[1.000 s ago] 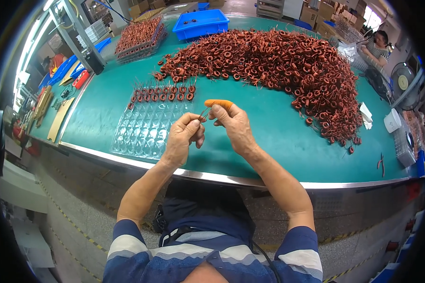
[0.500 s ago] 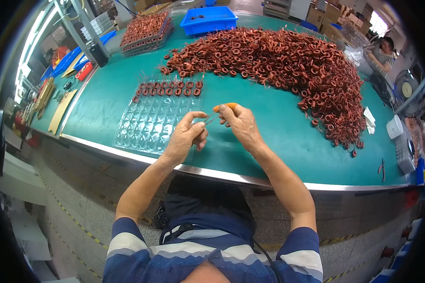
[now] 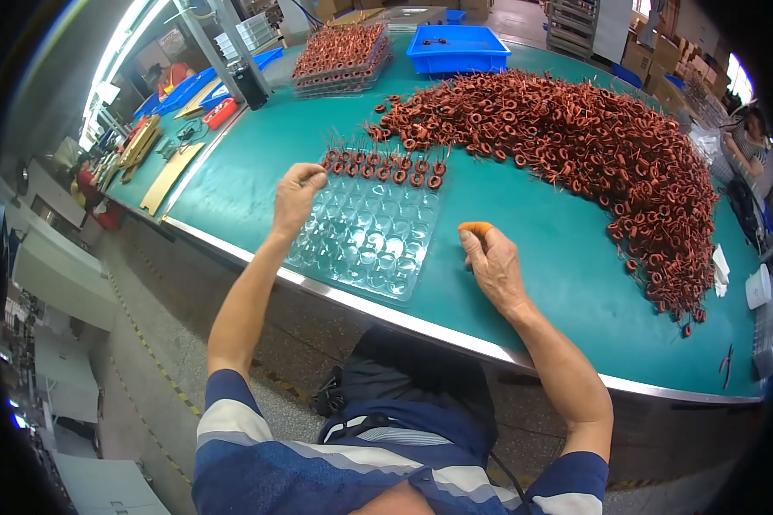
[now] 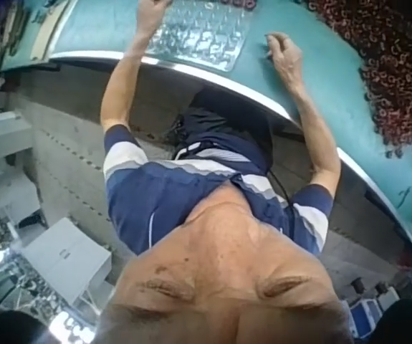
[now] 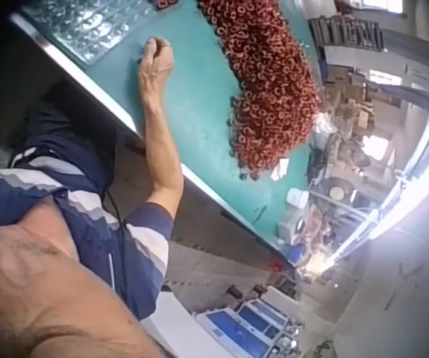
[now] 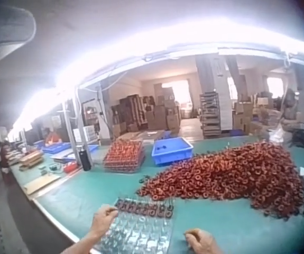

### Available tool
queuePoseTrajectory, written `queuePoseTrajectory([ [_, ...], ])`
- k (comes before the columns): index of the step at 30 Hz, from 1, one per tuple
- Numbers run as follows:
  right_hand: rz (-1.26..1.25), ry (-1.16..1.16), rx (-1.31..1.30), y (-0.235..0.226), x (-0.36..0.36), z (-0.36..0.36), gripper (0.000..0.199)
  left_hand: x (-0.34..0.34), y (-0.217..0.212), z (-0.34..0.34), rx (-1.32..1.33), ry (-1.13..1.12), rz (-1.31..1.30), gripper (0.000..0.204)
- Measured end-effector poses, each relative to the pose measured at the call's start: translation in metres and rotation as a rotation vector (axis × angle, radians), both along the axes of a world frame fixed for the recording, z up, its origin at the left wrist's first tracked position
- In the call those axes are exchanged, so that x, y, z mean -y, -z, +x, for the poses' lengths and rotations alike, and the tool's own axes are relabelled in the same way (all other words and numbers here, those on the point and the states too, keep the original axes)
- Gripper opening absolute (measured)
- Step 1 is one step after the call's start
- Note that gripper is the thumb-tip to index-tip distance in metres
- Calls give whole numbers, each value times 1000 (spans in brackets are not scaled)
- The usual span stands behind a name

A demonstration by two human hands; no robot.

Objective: Picking up copper induction coils from a pile and placing them into a plastic blister tray using a small handheld tool.

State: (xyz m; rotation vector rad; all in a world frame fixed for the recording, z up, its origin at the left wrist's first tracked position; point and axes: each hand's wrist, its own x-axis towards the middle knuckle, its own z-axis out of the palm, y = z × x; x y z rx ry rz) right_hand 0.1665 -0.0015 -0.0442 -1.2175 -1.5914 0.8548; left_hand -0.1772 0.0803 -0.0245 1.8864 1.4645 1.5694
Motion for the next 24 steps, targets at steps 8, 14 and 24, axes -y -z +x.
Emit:
queuePoseTrajectory([
  [8, -14, -1, 19, 9, -9, -6, 31, -39, 13, -27, -290, -115, -53, 11],
  [14, -30, -10, 41, 9, -6, -6, 27, -54, 26, -32, -512, -149, -89, 13],
  [24, -104, -48, -41, -8, -8, 1, 30, -34, 35, -43, -490, -82, -41, 23],
])
